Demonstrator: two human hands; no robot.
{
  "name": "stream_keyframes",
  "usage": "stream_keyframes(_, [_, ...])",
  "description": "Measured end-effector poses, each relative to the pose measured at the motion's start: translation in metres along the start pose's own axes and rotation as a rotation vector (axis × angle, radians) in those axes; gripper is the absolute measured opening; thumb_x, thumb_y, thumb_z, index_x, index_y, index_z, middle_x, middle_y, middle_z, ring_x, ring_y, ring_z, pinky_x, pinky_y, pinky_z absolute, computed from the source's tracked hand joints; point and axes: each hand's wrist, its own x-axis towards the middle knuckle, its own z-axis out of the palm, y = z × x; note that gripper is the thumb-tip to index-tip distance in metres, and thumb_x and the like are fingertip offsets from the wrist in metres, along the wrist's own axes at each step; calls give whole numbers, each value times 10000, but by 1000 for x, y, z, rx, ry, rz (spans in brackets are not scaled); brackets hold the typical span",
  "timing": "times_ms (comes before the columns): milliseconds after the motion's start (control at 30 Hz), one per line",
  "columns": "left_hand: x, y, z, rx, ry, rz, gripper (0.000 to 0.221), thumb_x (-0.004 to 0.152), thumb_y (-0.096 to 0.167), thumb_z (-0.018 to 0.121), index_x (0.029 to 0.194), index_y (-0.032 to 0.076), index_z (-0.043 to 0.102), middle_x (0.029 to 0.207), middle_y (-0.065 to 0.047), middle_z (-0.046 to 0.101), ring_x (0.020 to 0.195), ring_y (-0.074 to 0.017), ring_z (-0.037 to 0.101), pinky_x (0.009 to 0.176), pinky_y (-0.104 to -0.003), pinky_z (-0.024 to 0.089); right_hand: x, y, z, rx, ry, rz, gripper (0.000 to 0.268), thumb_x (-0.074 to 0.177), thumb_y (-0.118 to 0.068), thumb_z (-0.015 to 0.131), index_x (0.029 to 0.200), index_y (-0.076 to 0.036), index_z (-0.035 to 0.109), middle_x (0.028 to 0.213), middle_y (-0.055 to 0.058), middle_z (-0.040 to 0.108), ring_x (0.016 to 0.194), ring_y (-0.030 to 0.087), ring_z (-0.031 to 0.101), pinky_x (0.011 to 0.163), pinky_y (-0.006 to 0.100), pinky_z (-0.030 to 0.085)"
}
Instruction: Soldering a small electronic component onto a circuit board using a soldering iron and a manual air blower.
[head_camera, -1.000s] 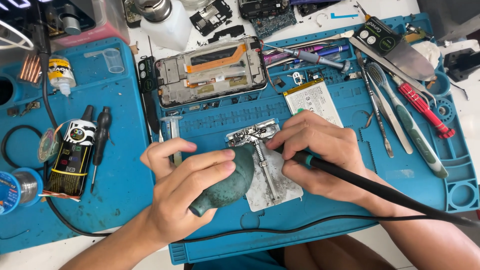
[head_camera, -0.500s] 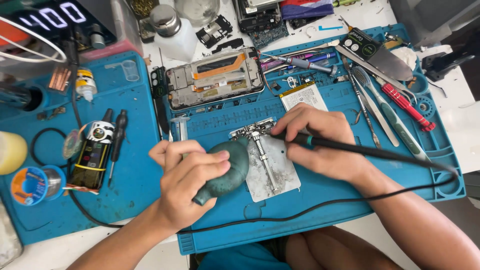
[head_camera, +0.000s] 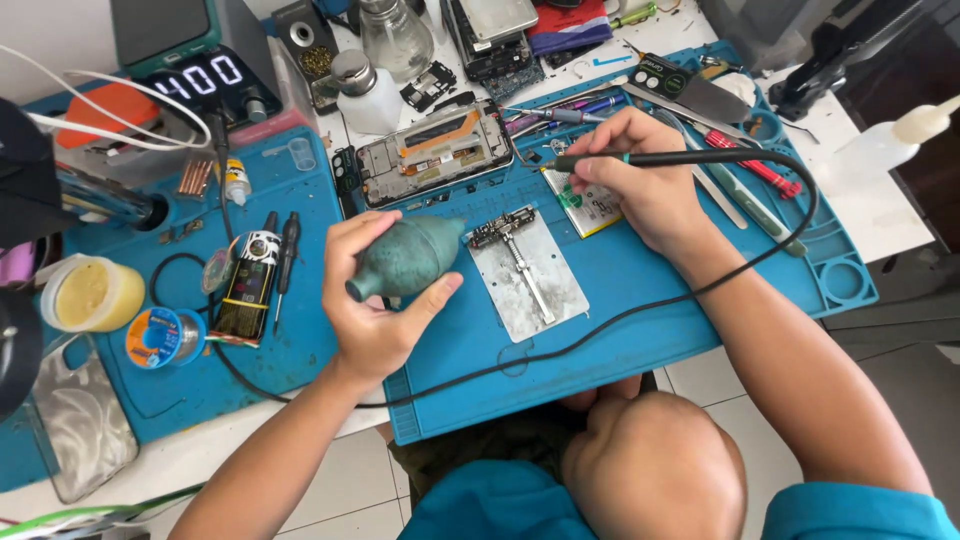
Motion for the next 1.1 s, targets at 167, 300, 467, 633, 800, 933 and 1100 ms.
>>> stream_keyframes(167, [1,-10,-1,-132,59,39,637,787,140,949,1270,-30,569,1230,-178,581,1156,-311,613,962,-447,518,4,5,-3,-94,96,-29,180,888,34,733,993,21,587,972,196,667,854,243,745,774,338,657])
stream_keyframes(300, [0,-12,-2,-265,49,-93,656,801,129,933,1314,-5,547,1239,-154,550,1155,-258,606,968,-414,538,5,8,-8,-110,125,-48,187,900,18,733,1006,11,578,941,131,621,865,229,756,815,313,669])
stream_keyframes(467, [2,-13,-3,-274,64,-102,642,829,144,926,1326,5,543,1229,-151,530,1154,-255,607,956,-411,552,3,10,-3,-107,117,-34,191,892,15,735,1003,11,580,914,103,579,840,225,753,798,311,669])
stream_keyframes(633, [1,-24,-5,-244,51,-98,653,831,167,921,1339,2,546,1190,-148,535,1116,-253,628,938,-398,568,4,5,-2,-102,83,11,198,866,3,747,993,16,596,905,118,586,811,222,747,768,324,675])
stream_keyframes(800, [-2,-25,-7,-130,-20,1,644,851,279,909,1319,-6,571,1106,-155,563,1004,-305,678,814,-449,611,0,9,-7,-160,22,-17,203,887,-7,757,1012,34,601,902,148,606,821,239,751,771,347,670])
stream_keyframes(933, [1,-14,-6,-23,-16,118,653,823,302,932,1273,-29,594,1093,-181,601,1005,-357,687,811,-492,605,-5,-7,4,-272,11,-28,208,925,-95,770,1003,12,610,873,136,611,806,230,745,768,346,652])
stream_keyframes(1100, [3,-8,-7,95,-18,150,590,877,345,865,1290,54,560,1195,-171,586,1104,-328,622,926,-412,588,-11,0,1,-831,-49,-371,621,1043,-647,432,1096,-47,581,888,64,638,762,166,640,635,306,471])
